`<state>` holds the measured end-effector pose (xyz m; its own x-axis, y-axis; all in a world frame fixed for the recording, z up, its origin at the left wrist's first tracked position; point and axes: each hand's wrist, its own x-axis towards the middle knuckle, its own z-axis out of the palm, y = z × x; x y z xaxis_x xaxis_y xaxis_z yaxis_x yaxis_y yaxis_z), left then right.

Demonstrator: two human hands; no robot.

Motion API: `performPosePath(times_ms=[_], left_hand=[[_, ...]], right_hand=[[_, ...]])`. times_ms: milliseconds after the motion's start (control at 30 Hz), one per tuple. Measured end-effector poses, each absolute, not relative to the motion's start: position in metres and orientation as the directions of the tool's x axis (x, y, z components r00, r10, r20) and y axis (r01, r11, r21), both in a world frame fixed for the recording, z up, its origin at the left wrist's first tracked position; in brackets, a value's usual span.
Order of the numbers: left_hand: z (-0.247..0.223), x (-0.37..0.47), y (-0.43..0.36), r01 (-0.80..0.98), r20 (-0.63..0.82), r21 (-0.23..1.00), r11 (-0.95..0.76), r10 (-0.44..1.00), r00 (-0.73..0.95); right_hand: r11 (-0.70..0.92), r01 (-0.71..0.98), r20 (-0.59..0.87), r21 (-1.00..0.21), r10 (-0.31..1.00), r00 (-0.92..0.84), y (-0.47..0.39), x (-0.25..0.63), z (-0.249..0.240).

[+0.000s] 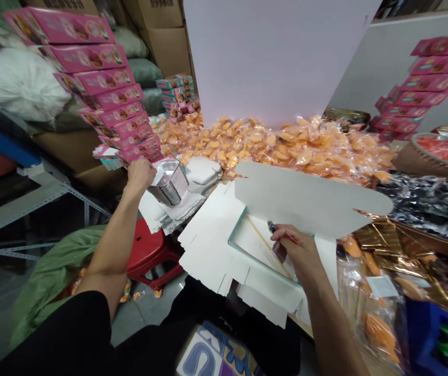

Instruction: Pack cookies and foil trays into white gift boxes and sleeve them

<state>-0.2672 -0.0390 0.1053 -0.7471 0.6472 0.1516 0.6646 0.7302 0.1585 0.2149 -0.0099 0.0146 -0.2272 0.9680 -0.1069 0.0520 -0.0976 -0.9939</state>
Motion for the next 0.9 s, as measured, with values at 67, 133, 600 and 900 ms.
performPosePath(times_ms=[67, 133, 600, 900], left_hand=[[0.106, -0.267, -0.038, 0.661, 0.166, 0.171, 0.731, 0.639, -0.751], [0.112, -0.268, -0.043, 0.634, 0.181, 0.233, 0.738, 0.607, -0.774], [0.052, -0.020, -0.051, 0.916, 0.193, 0.368, -0.159, 0.977, 0.092], [0.049, -0.009, -0.036, 0.911, 0.029, 0.407, -0.063, 0.998, 0.055]], right_hand=[[-0.099, 0.058, -0.110, -0.993, 0.966, -0.232, -0.009, 0.214, 0.014], [-0.091, 0.064, -0.104, -0.994, 0.968, -0.230, -0.009, 0.214, 0.012], [0.265, -0.161, 0.286, -0.951, 0.950, -0.128, -0.007, 0.205, 0.063], [0.155, 0.217, 0.039, -0.964, 0.886, -0.462, 0.009, 0.216, 0.034]])
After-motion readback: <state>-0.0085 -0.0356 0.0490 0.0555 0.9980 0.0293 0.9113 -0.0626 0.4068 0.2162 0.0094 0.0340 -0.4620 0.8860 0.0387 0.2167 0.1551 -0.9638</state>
